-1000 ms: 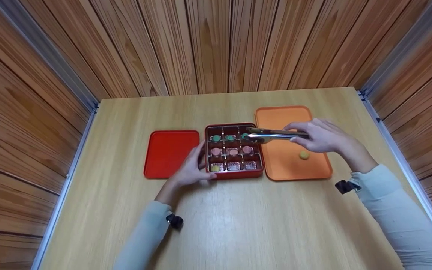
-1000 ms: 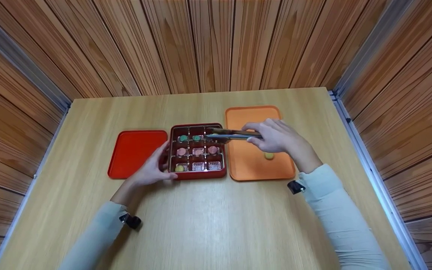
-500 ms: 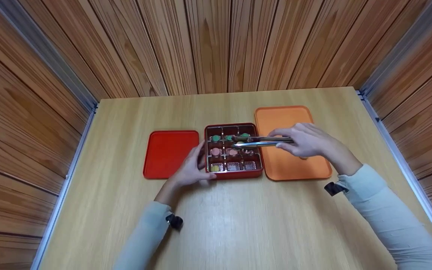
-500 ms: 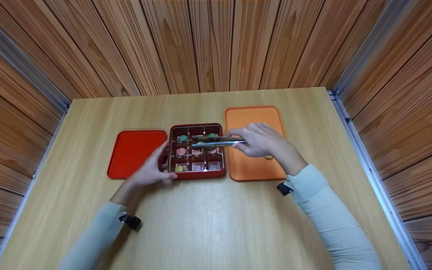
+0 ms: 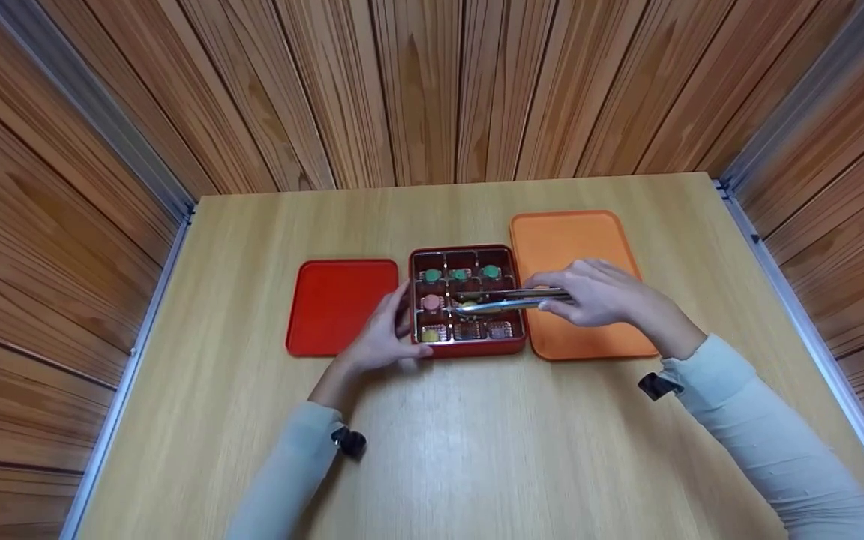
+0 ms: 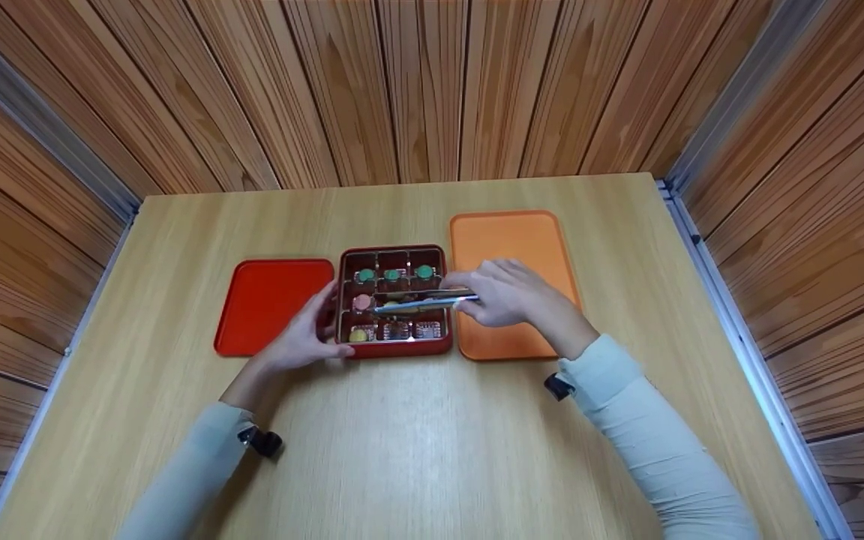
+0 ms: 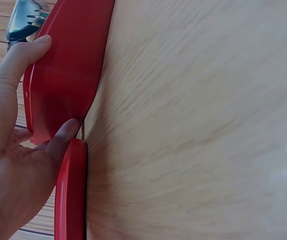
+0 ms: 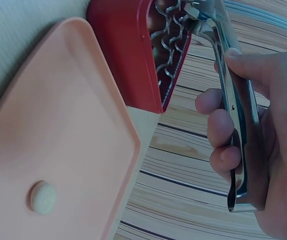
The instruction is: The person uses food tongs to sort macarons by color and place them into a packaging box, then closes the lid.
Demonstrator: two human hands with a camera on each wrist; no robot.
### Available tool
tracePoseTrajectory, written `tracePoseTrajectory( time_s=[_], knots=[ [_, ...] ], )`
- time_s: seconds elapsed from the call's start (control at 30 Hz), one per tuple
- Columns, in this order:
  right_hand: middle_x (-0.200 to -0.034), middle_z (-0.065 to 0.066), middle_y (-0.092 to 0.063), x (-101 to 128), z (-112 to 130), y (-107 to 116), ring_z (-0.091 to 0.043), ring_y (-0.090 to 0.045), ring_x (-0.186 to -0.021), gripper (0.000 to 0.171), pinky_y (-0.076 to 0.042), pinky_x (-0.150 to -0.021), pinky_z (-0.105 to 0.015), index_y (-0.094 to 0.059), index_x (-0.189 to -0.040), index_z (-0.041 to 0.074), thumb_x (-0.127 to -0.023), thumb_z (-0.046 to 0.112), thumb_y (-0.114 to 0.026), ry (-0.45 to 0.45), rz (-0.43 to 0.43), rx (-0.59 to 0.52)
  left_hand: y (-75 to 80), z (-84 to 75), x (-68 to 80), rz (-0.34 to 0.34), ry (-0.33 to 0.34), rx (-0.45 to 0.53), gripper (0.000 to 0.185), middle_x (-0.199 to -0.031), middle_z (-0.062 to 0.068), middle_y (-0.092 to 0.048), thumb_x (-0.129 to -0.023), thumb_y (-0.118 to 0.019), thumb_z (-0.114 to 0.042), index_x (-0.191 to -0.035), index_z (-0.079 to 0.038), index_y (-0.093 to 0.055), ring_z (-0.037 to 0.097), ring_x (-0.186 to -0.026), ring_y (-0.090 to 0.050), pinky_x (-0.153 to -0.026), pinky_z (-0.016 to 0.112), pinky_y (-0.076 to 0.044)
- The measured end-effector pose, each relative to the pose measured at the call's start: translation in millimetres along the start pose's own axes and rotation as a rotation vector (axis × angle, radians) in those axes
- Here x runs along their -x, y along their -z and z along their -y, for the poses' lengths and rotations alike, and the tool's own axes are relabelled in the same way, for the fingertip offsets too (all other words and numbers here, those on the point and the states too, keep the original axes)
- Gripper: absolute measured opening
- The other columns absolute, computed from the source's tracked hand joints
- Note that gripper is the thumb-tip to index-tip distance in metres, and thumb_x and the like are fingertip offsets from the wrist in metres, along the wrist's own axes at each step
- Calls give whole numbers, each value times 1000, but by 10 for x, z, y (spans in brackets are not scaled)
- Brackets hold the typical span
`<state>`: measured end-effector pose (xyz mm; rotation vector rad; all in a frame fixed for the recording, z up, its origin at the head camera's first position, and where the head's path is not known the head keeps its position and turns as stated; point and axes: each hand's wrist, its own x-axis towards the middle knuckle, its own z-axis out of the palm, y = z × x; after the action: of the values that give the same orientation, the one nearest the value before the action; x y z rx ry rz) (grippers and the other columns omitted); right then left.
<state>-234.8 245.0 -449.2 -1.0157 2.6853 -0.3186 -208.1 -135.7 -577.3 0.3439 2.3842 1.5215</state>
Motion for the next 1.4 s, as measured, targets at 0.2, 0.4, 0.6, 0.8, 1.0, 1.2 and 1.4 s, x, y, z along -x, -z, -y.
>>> tracePoseTrajectory(
  time_s=[0.2,0.4,0.6,0.8,1.0,1.2,1.4],
  knots=[
    [-66,10,-40,-15,16,-68,-9,-31,-52,34,-23,-52,-24,-75,-143,20,-110,28,-69,-1,13,-13,3,-5,8,4,10,-7,132,-178,21,-35,-82,-102,-27,-183,-20,-16,42,-169,-33,-143,64,-25],
    [-66,10,-35,-32,23,-91,-8,-29,-53,35,-22,-53,-24,-75,-143,20,-110,30,-68,3,18,-9,10,-22,12,13,12,4,132,-179,22,-32,-83,-102,-25,-183,-17,-15,41,-170,-32,-144,62,-24],
    [-65,11,-34,-33,25,-100,-8,-28,-52,36,-21,-52,-24,-75,-143,20,-109,29,-68,-4,22,-18,11,-24,8,15,12,9,131,-180,21,-31,-84,-101,-26,-183,-19,-15,41,-171,-30,-144,63,-23],
    [-64,12,-35,-32,19,-106,-8,-29,-52,38,-21,-52,-24,-74,-145,20,-110,33,-68,-21,27,-24,5,-14,11,14,12,10,131,-180,20,-31,-85,-101,-25,-183,-20,-15,41,-171,-30,-144,63,-23],
    [-65,11,-36,-26,7,-106,-8,-30,-53,38,-22,-52,-25,-74,-145,21,-110,34,-69,-30,27,-33,2,-10,4,10,7,6,130,-179,21,-32,-85,-101,-24,-183,-19,-16,42,-170,-31,-143,64,-24],
    [-66,10,-40,18,-23,-75,-8,-33,-53,38,-24,-52,-25,-73,-146,22,-110,34,-68,-26,8,-29,1,-7,3,8,7,8,131,-179,22,-33,-84,-101,-25,-183,-18,-16,43,-170,-32,-143,64,-24],
    [-67,9,-48,120,-109,-17,-7,-32,-51,36,-24,-51,-23,-74,-143,17,-109,27,-69,-3,-23,-40,2,-3,5,10,-1,12,132,-178,23,-33,-84,-101,-25,-183,-16,-15,42,-168,-33,-143,63,-25]
  ],
)
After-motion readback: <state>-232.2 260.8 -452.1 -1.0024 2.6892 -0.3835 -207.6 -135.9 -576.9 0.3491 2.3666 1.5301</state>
